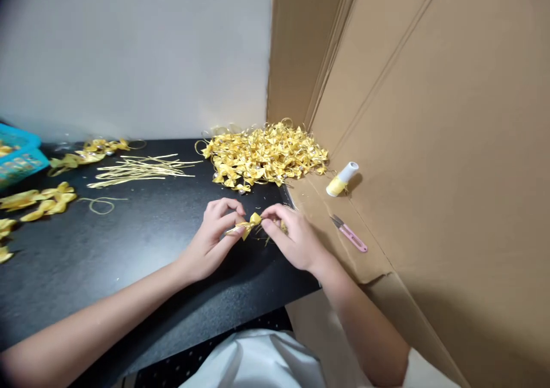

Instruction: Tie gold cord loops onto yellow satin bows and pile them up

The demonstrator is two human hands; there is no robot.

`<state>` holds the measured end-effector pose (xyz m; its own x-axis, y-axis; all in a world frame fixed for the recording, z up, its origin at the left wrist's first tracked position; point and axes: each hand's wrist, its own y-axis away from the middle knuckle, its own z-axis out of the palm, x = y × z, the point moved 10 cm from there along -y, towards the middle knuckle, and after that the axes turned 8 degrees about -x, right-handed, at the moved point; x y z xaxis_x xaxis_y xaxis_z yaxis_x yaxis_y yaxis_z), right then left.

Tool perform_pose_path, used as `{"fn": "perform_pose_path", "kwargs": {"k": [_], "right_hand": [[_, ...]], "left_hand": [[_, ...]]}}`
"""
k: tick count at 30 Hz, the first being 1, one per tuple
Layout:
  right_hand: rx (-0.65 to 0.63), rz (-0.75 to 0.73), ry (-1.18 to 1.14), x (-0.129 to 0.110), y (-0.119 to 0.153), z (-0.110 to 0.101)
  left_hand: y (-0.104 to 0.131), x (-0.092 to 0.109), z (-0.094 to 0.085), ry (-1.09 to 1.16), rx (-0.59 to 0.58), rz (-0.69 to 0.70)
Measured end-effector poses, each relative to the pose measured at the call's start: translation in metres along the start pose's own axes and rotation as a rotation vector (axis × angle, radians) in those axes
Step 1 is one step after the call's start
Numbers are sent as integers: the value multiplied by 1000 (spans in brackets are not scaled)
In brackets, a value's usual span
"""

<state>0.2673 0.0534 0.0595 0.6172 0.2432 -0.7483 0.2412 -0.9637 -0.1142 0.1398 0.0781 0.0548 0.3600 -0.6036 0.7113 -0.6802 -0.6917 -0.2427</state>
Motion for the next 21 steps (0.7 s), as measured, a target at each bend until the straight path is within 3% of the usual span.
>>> {"fn": "perform_pose_path", "kwargs": {"k": [2, 4, 9, 16, 19, 21], "right_hand": [[-160, -76, -119, -18, -26, 27], [-235, -128, -198, -27, -45, 46], [-138, -124, -386, -25, -72, 74], [-144, 39, -636, -1, -84, 123], [-126, 66, -581, 0, -81, 121], [-99, 38, -428, -7, -71, 111]], "left_hand": [[9, -1, -14, -51, 17, 22], [19, -9, -28, -77, 41, -6], [41, -51, -54, 62, 115, -198], [58, -92, -45, 462, 200, -272], [60, -98, -37, 593, 196, -296], [62, -103, -38, 624, 240, -327]]}}
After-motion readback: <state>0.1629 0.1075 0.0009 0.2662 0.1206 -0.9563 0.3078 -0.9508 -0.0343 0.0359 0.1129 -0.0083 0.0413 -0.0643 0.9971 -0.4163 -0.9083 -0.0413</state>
